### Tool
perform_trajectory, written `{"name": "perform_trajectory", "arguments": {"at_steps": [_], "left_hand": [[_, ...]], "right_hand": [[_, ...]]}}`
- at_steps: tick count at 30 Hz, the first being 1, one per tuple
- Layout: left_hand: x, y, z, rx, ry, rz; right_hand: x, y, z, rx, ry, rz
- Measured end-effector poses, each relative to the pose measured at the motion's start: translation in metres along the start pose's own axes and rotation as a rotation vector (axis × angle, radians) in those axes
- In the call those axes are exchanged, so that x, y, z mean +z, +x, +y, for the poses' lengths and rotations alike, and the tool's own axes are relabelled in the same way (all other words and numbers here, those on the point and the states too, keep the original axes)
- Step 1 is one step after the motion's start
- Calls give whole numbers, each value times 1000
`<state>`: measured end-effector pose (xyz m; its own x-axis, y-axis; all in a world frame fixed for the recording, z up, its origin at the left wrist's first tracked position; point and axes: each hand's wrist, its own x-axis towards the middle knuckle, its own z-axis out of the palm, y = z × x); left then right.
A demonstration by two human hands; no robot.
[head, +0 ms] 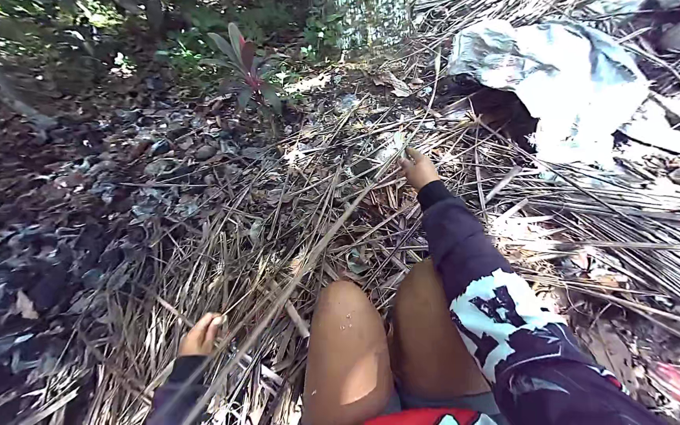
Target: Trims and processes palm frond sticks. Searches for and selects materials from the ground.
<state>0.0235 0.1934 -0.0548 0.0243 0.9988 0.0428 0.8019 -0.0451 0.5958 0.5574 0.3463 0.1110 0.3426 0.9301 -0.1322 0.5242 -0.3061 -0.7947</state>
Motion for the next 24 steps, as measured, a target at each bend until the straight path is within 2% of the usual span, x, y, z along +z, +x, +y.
{"name": "perform_trajectory", "arguments": {"at_steps": [4,11,16,17,20,22,24], "left_hand": [[-4,-14,-54,42,93,117],[-31,-43,-96,-107,201,234],[-74,-73,-124,-356,195,245],[-80,-79,-125,-443,210,257],[-80,-85,-92,-668,213,233],[-53,-70,-62,-709,152,113],[-12,-47,-25,-668,92,-66]], "right_hand": [[-21,15,3,6,-2,44],[-51,41,11,92,83,105],[-79,53,27,73,144,203],[-84,56,32,51,150,225],[-80,55,35,-20,46,209],[-62,49,33,-65,-161,87],[-35,58,54,-131,-462,-129]]}}
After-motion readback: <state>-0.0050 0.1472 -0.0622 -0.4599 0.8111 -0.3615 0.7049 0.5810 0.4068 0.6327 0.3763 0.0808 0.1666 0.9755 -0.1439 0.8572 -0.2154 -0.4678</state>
